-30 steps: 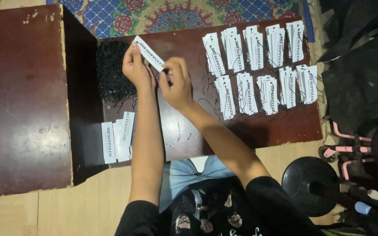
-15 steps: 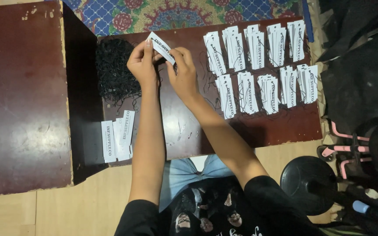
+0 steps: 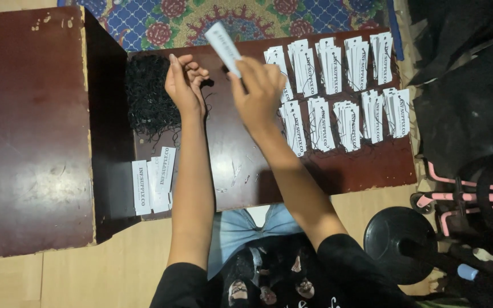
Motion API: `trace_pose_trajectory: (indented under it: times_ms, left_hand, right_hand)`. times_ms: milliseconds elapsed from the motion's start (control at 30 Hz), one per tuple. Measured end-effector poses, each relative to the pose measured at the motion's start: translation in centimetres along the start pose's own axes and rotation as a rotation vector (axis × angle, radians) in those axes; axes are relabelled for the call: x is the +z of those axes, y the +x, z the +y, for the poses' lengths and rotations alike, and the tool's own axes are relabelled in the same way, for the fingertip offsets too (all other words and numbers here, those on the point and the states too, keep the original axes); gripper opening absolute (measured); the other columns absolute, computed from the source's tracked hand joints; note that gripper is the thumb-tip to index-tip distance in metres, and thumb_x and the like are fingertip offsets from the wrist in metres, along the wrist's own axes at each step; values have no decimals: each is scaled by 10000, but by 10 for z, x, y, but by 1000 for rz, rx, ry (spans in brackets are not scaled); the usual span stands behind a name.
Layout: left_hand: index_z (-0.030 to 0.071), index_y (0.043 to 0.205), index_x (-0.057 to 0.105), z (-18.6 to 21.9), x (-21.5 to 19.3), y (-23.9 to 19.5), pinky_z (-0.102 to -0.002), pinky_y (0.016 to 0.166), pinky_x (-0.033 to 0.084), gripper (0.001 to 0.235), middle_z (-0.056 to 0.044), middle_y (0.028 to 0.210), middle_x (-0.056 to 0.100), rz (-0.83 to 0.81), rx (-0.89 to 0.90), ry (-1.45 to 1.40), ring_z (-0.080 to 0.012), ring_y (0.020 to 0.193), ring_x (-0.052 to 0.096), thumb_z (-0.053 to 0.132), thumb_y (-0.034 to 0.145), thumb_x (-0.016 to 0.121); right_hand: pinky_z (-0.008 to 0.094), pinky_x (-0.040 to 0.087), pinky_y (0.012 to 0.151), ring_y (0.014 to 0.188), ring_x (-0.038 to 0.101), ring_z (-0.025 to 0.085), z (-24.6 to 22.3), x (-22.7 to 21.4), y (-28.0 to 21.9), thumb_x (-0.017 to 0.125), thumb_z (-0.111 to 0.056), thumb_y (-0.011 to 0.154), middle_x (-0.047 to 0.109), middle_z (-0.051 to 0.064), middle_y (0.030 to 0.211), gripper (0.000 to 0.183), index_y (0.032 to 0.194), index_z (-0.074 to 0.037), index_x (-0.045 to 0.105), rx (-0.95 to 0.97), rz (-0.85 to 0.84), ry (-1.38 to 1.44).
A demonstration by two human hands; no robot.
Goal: The person sits on the floor and repeatedly picks up a white tag and a black cord, threads the cord through the tag, and places the assembled unit on the table. The person continues this process for multiple units throughout the clip.
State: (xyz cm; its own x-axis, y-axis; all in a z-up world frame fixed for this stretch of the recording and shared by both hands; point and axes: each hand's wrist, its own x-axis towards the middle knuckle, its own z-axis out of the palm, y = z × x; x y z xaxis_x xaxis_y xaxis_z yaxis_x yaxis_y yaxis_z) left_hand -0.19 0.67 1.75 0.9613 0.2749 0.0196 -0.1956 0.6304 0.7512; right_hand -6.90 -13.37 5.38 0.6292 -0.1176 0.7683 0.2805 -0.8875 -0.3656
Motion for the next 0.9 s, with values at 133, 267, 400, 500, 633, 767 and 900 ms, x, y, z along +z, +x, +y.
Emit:
trace_pose_trajectory:
  times_ms: [133, 267, 400, 500, 633, 767, 900]
  left_hand:
    - [20, 953, 688, -3, -3, 2, -311, 542, 549, 441, -83, 746, 648, 2, -5, 6, -191, 571, 653, 448, 975, 584]
    - [12, 938, 695, -4, 4, 4, -287, 527, 542, 440, -83, 735, 636, 8, -13, 25, -168, 564, 624, 436, 975, 585]
    - [10, 940, 706, -5, 3, 3, -307, 562, 567, 424, -83, 753, 639, -26, -8, 35, -168, 571, 613, 420, 977, 600]
    - [20, 942, 704, -5, 1, 2, -306, 551, 551, 422, -76, 749, 638, -28, -4, 39, -163, 570, 609, 423, 983, 586]
    - [25, 935, 695, -5, 1, 3, -293, 546, 537, 408, -75, 742, 632, -23, -3, 15, -158, 568, 603, 415, 985, 586]
    - [29, 936, 694, -6, 1, 4, -290, 544, 529, 402, -74, 746, 635, -21, -15, 9, -158, 566, 602, 413, 985, 588]
    - [24, 939, 698, -6, 0, 4, -291, 542, 527, 404, -76, 744, 635, -19, -11, -4, -159, 568, 599, 409, 987, 585]
  right_hand:
    - [367, 359, 848, 996, 544, 193, 15, -47, 21, 800, -241, 940, 751, -87, 1181, 233, 1162, -226, 730, 215, 27, -64]
    - [375, 316, 827, 1005, 510, 194, 26, -89, 14, 847, -220, 891, 761, -87, 1102, 211, 1079, -238, 752, 334, 44, -171]
    - [387, 314, 823, 976, 481, 211, 26, -87, -3, 829, -239, 907, 761, -74, 1065, 167, 1044, -221, 737, 377, -58, -206]
    - [384, 296, 819, 995, 509, 208, 34, -71, -14, 789, -283, 905, 763, -74, 1052, 190, 1064, -206, 718, 433, -168, -264]
    - [406, 274, 776, 985, 498, 235, 39, -60, -18, 822, -283, 865, 767, -37, 1057, 320, 1134, -165, 695, 450, -232, -324]
    - [384, 256, 764, 965, 502, 226, 41, -54, -19, 828, -279, 857, 763, -41, 1005, 373, 1171, -146, 676, 428, -236, -346]
    - [402, 273, 768, 986, 479, 244, 41, -52, -19, 816, -316, 876, 751, -34, 970, 407, 1214, -148, 665, 433, -302, -373]
